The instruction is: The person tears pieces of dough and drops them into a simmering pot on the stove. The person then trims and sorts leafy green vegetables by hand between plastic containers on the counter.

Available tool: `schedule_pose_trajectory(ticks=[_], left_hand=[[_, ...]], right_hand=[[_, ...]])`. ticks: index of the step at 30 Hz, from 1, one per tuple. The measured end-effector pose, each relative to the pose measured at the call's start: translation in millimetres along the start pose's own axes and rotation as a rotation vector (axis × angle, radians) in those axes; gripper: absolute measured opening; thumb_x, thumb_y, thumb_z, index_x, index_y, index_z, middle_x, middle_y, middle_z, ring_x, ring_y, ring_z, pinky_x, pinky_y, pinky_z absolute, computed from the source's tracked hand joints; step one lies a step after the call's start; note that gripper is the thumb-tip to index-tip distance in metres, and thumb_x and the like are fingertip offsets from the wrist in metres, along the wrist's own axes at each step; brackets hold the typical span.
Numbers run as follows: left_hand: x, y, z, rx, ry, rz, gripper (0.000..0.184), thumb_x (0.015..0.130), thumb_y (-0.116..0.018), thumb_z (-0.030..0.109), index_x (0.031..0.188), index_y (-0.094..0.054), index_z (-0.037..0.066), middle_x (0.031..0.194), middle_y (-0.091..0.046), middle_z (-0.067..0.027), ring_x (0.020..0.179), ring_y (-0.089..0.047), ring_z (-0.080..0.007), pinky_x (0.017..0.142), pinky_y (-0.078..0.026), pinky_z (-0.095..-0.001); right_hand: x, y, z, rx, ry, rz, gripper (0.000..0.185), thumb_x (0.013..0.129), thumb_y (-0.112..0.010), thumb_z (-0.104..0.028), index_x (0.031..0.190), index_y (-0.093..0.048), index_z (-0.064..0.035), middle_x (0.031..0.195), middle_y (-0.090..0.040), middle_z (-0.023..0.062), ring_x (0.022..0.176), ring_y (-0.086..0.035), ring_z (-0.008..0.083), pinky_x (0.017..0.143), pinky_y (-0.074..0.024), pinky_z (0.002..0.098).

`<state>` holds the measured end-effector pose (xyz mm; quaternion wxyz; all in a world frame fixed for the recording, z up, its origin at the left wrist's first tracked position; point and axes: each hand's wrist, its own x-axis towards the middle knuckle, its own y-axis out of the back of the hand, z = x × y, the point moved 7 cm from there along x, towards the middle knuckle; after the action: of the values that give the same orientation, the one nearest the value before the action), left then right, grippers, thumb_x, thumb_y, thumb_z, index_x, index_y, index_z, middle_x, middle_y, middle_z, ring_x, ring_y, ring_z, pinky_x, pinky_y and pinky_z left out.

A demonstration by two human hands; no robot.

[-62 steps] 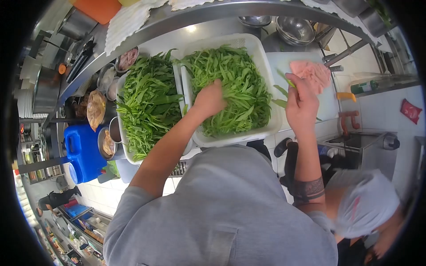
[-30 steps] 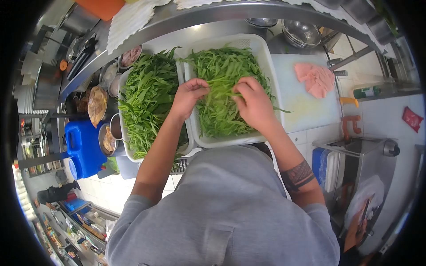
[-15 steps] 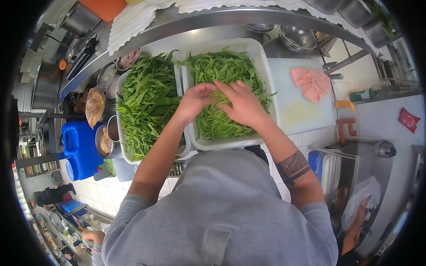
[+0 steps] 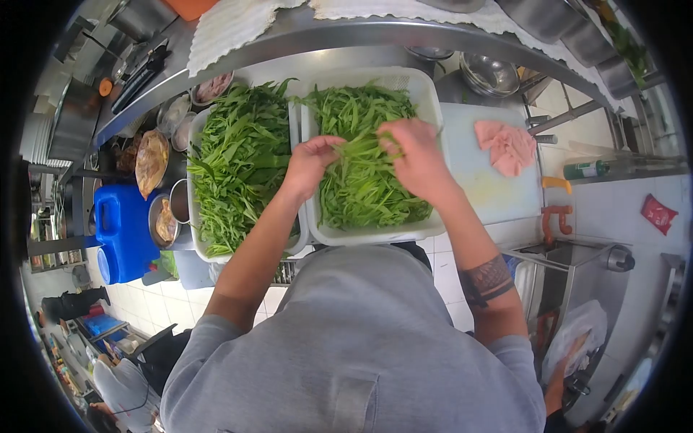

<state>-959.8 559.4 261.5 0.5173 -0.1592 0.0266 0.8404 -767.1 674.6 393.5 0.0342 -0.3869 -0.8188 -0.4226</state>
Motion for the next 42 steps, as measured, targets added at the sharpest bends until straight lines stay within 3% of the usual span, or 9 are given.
schedule_pose_trajectory(ticks=[10,12,15,18,21,26,30,35,42], left_hand=[[-3.5,-3.4,0.8,-0.153,-0.017,0.072,0.023,0.091,-0.069,-0.007,0.112,-0.074,0.0,0.104,-0.07,-0.0033,0.096,-0.065,-0.0123,0.089,-0.052,-0.028],[-4.8,-1.5,16.9,0.334,-0.302,0.209,0.025,0.088,-0.066,-0.008,0.11,-0.074,0.001,0.112,-0.071,-0.0147,0.097,-0.07,-0.0312,0.094,-0.056,-0.0412],[-36.2,-17.9,56.0,0.809,-0.744,0.385,0.029,0.087,-0.066,-0.007,0.112,-0.075,0.003,0.113,-0.071,-0.0124,0.106,-0.068,-0.0334,0.096,-0.055,-0.0418],[-63.8,-33.7,88.5,1.032,-0.917,0.368,0.032,0.086,-0.064,-0.007,0.113,-0.076,0.005,0.113,-0.071,-0.018,0.105,-0.068,-0.0418,0.096,-0.055,-0.0478],[-54.3,-37.2,51.0,0.97,-0.617,-0.034,0.031,0.087,-0.062,-0.005,0.113,-0.076,0.005,0.112,-0.071,-0.0197,0.103,-0.069,-0.0406,0.092,-0.056,-0.0486],[-62.1,-43.8,22.2,0.819,-0.431,0.006,0.029,0.087,-0.064,-0.002,0.113,-0.076,0.004,0.106,-0.073,-0.019,0.098,-0.071,-0.0401,0.086,-0.058,-0.0485],[-53.5,-36.1,14.6,0.571,-0.29,0.044,0.03,0.088,-0.067,-0.001,0.116,-0.076,0.004,0.111,-0.074,-0.0188,0.099,-0.072,-0.0387,0.087,-0.059,-0.0475],[-54.1,-42.3,26.0,0.694,-0.456,0.022,0.025,0.088,-0.069,0.0,0.112,-0.077,0.005,0.114,-0.071,-0.0179,0.104,-0.071,-0.0356,0.088,-0.058,-0.0473],[-61.2,-65.2,43.0,0.996,-0.723,-0.018,0.016,0.088,-0.076,0.006,0.104,-0.077,0.007,0.107,-0.065,-0.012,0.097,-0.067,-0.0366,0.085,-0.055,-0.0468]], right_hand=[[-17.1,-50.8,9.1,-0.166,0.123,-0.496,0.046,0.078,-0.092,-0.029,0.113,-0.07,-0.0091,0.105,-0.069,0.0101,0.108,-0.061,0.0314,0.104,-0.0398,0.0449],[-20.4,-48.9,6.9,-0.182,0.128,-0.547,0.043,0.077,-0.092,-0.028,0.11,-0.07,-0.0097,0.104,-0.069,0.0089,0.107,-0.062,0.0301,0.104,-0.0396,0.0445],[-32.5,-47.7,-10.7,-0.175,0.22,-0.693,0.04,0.077,-0.092,-0.029,0.107,-0.073,-0.0101,0.102,-0.069,0.0071,0.108,-0.062,0.0294,0.103,-0.039,0.0425],[-48.8,-51.3,-16.2,-0.236,0.299,-0.694,0.032,0.076,-0.089,-0.021,0.101,-0.073,-0.0113,0.097,-0.066,0.0053,0.108,-0.06,0.0287,0.102,-0.0387,0.0418],[-60.2,-54.4,2.1,-0.365,0.374,-0.744,0.031,0.073,-0.083,-0.01,0.102,-0.071,-0.0123,0.093,-0.063,0.0045,0.107,-0.059,0.0287,0.1,-0.0385,0.0423],[-49.0,-34.8,-9.6,-0.129,0.284,-0.507,0.031,0.068,-0.07,0.002,0.095,-0.072,-0.0124,0.091,-0.06,0.004,0.102,-0.056,0.0285,0.099,-0.0379,0.0427],[-75.7,-61.9,2.6,-0.293,0.349,-0.658,0.029,0.068,-0.07,0.003,0.093,-0.071,-0.0124,0.091,-0.059,0.0048,0.102,-0.056,0.0288,0.099,-0.0376,0.0429],[-51.3,-22.4,-4.0,-0.105,0.14,-0.461,0.034,0.069,-0.072,0.002,0.1,-0.073,-0.0118,0.092,-0.061,0.0059,0.102,-0.057,0.0297,0.099,-0.0384,0.0431],[-60.3,-37.7,-7.1,-0.174,0.188,-0.467,0.032,0.076,-0.079,-0.005,0.107,-0.073,-0.0112,0.095,-0.065,0.007,0.103,-0.058,0.0306,0.098,-0.0394,0.0435]])
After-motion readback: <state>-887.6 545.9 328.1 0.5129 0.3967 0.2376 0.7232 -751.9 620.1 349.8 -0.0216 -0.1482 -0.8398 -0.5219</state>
